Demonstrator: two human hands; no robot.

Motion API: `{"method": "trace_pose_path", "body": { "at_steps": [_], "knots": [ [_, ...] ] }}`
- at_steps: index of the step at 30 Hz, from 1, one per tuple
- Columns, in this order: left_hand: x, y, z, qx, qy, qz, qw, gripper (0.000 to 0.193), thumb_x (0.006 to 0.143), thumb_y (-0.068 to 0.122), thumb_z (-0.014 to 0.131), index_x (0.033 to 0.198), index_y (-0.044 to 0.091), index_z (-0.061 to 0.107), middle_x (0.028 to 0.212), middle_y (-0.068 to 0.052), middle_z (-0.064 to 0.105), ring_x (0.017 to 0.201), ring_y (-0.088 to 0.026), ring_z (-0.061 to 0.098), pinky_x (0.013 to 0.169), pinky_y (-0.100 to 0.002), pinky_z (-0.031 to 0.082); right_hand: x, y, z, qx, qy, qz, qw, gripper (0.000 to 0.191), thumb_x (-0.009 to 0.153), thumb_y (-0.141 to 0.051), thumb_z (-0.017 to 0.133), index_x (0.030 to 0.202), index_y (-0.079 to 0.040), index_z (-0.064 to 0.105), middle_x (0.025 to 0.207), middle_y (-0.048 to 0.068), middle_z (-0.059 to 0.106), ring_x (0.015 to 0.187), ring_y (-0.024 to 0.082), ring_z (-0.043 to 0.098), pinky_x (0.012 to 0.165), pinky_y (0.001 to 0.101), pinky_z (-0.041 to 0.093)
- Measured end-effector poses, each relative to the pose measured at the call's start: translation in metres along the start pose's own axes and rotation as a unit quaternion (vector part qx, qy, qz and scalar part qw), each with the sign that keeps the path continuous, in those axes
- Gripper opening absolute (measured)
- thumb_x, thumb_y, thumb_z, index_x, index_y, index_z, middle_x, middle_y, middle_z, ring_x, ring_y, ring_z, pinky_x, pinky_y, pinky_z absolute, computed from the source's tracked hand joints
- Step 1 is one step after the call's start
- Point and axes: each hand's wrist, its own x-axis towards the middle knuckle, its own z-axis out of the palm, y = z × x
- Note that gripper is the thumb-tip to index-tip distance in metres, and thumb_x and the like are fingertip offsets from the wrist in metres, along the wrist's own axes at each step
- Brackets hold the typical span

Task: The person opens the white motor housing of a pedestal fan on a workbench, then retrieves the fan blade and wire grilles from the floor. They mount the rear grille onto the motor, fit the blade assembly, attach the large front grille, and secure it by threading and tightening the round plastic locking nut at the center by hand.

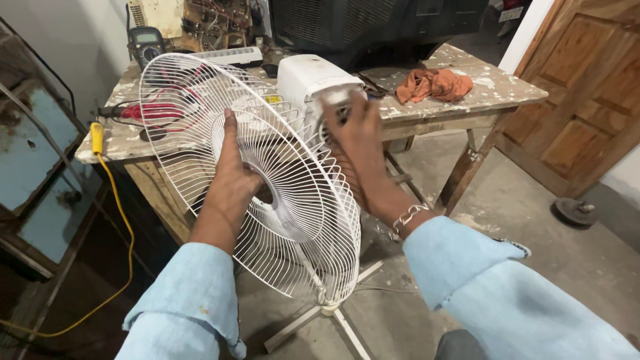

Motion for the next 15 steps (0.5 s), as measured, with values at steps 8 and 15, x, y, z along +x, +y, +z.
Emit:
{"method": "trace_pose_path", "body": {
  "at_steps": [8,15],
  "knots": [
    [0.009,-0.009,0.015,-0.044,0.100,0.009,0.994,0.096,0.074,0.058,0.079,0.146,0.004,0.044,0.144,-0.029,0.057,0.122,-0.047,0.064,0.097,-0.062,0.058,0.003,0.012,-0.003,0.327,0.020,0.240,0.914,0.100,0.068,-0.048,0.088,0.140,-0.003,0.036,0.132,0.028,0.037,0.121,0.044,0.050,0.096,0.0517,0.054],
    [0.004,-0.015,0.023,-0.042,0.046,0.003,0.998,0.098,0.072,0.062,0.076,0.145,0.003,0.047,0.141,-0.029,0.059,0.120,-0.048,0.064,0.095,-0.064,0.056,0.012,0.004,0.001,0.292,-0.041,0.182,0.938,0.051,0.097,-0.017,0.062,0.140,0.001,0.041,0.134,0.030,0.040,0.123,0.048,0.050,0.096,0.0516,0.055]
  ]
}}
